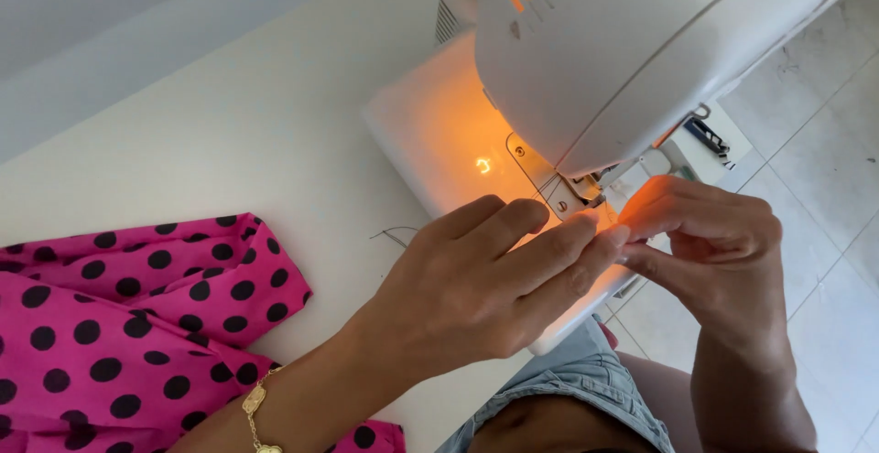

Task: The person threads a Janome sewing machine, guiding the thread through the tension assembly, take-up lever, and needle area. They repeatedly adjust the thread path and pull the thread through the needle eye to prepare the machine for sewing.

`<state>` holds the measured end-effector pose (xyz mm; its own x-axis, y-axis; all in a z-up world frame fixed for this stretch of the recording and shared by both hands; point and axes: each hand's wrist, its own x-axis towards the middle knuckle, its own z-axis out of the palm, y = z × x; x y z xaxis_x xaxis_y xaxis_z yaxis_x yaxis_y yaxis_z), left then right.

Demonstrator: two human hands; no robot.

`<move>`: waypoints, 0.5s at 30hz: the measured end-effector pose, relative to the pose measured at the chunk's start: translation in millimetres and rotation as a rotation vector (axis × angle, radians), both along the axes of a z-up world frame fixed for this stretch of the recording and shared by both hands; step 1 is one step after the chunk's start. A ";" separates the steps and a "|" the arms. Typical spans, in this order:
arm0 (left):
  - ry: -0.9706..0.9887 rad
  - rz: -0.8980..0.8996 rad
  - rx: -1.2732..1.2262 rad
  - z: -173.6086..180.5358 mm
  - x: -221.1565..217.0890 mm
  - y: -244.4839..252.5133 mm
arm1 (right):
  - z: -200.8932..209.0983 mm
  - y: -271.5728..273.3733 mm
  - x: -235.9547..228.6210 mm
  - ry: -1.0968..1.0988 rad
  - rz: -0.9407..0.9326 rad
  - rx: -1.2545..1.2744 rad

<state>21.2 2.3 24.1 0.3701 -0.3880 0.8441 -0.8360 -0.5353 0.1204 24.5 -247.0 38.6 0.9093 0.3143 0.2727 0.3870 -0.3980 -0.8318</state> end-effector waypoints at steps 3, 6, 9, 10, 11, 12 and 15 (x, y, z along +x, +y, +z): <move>-0.008 -0.015 0.016 7.6 -0.9 -6.2 | 6.9 0.4 -1.6 -0.018 0.016 -0.005; -0.004 0.008 0.036 14.2 -2.2 -10.5 | 14.8 4.0 -4.1 -0.035 -0.009 -0.011; 0.005 0.070 0.070 16.8 -2.8 -13.5 | 11.4 5.3 -11.9 -0.040 -0.078 0.011; 0.019 0.089 0.073 16.7 -2.7 -14.2 | 8.6 5.7 -15.1 -0.039 -0.130 0.034; 0.017 0.086 0.075 15.9 -2.2 -15.2 | 4.4 4.9 -14.8 -0.040 -0.133 0.036; 0.036 0.109 0.076 14.8 -2.1 -16.0 | 0.1 4.3 -14.5 -0.261 -0.131 -0.075; 0.104 0.110 0.066 10.4 -2.5 -17.5 | -13.0 -0.2 -4.3 -0.649 -0.079 -0.214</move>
